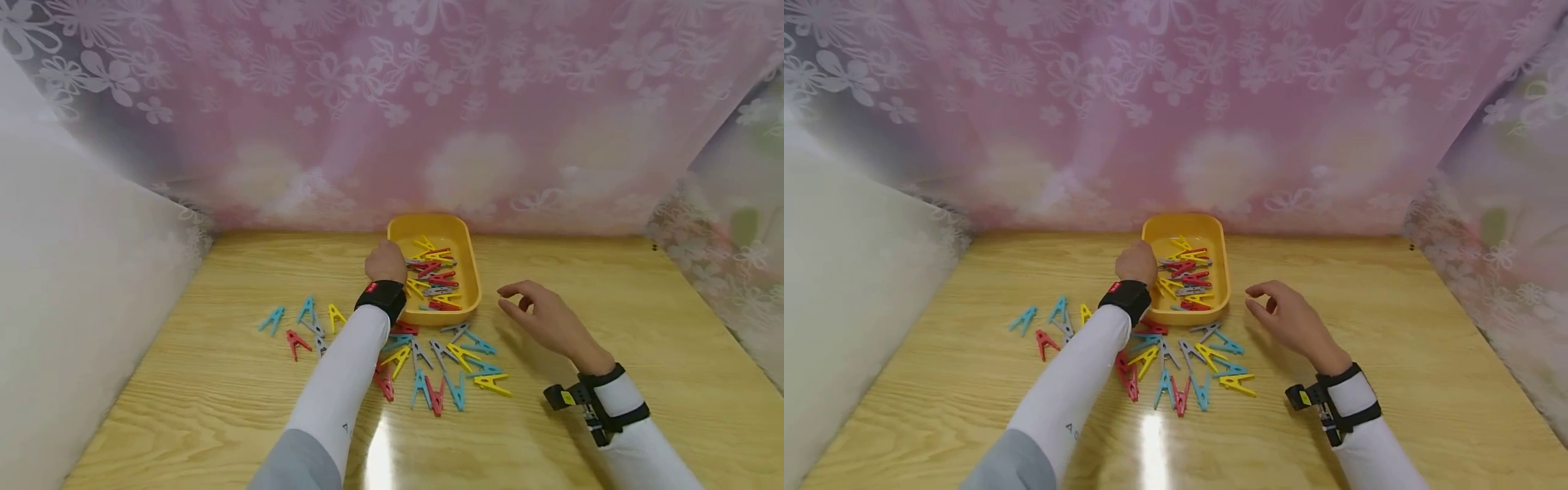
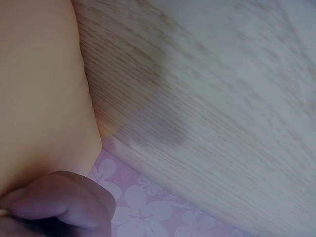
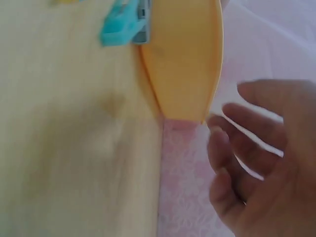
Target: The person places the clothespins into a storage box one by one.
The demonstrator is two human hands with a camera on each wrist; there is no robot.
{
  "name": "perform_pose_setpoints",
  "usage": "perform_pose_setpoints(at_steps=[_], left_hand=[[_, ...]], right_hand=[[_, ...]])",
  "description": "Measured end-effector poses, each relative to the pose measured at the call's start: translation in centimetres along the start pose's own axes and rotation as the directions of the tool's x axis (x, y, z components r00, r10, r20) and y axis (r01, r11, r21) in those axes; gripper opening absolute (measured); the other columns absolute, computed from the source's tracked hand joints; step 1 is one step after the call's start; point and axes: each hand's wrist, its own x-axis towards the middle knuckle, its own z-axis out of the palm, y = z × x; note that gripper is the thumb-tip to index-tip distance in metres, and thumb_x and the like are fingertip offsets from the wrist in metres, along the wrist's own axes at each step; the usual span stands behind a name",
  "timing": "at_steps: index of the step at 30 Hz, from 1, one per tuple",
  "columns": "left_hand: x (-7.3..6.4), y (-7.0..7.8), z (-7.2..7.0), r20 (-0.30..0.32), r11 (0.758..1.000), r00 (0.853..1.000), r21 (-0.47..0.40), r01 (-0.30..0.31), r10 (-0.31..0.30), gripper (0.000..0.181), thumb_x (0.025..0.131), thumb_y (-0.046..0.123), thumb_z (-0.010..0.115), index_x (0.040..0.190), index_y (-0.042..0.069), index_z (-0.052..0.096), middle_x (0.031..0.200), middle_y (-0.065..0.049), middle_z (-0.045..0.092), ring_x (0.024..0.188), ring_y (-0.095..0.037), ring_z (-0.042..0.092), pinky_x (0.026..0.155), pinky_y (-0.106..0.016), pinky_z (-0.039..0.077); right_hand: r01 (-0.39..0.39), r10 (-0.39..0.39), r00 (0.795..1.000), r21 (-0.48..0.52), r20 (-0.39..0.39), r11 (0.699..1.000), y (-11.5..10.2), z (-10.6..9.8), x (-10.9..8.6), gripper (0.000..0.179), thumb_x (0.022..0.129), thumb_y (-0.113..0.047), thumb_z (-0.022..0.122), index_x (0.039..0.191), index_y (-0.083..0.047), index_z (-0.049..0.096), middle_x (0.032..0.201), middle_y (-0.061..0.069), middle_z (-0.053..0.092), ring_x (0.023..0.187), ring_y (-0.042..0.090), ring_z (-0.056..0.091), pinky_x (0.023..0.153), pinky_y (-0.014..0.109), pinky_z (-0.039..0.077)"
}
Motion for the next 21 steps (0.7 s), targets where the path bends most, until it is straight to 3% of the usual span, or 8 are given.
perform_pose_setpoints(at_steps=[6, 13, 21], left_hand=[[0.0, -0.4, -0.6, 0.010, 1.000, 1.000, -0.001, 0.002, -0.002, 0.030, 0.099, 0.025, 0.051, 0.116, 0.001, 0.058, 0.087, -0.009, 0.069, 0.073, -0.020, 0.067, 0.061, -0.032, 0.054], [0.0, -0.5, -0.4, 0.018, 1.000, 1.000, -0.010, 0.009, -0.009, 0.030, 0.100, 0.025, 0.050, 0.117, 0.001, 0.058, 0.088, -0.010, 0.069, 0.076, -0.022, 0.067, 0.063, -0.034, 0.054], [0.1, 0.1, 0.1, -0.030, 1.000, 0.999, -0.014, 0.015, -0.016, 0.028, 0.100, 0.023, 0.050, 0.113, 0.001, 0.062, 0.083, -0.011, 0.069, 0.070, -0.021, 0.066, 0.056, -0.033, 0.053]], right_hand=[[0.053, -0.054, 0.989, 0.011, 0.138, 0.999, 0.1, -0.3, -2.0, 0.030, 0.097, -0.030, 0.057, 0.115, -0.008, 0.065, 0.101, -0.003, 0.061, 0.076, 0.012, 0.052, 0.065, 0.029, 0.044], [0.033, -0.049, 0.951, 0.057, 0.306, 0.998, -0.3, -0.1, -4.1, 0.043, 0.089, -0.045, 0.064, 0.115, -0.011, 0.064, 0.100, -0.002, 0.062, 0.077, 0.010, 0.052, 0.064, 0.026, 0.045], [-0.006, -0.022, 0.927, 0.072, 0.375, 0.997, -0.4, 0.3, -5.8, 0.042, 0.081, -0.046, 0.073, 0.108, -0.016, 0.063, 0.090, -0.004, 0.058, 0.072, 0.010, 0.051, 0.060, 0.025, 0.044]])
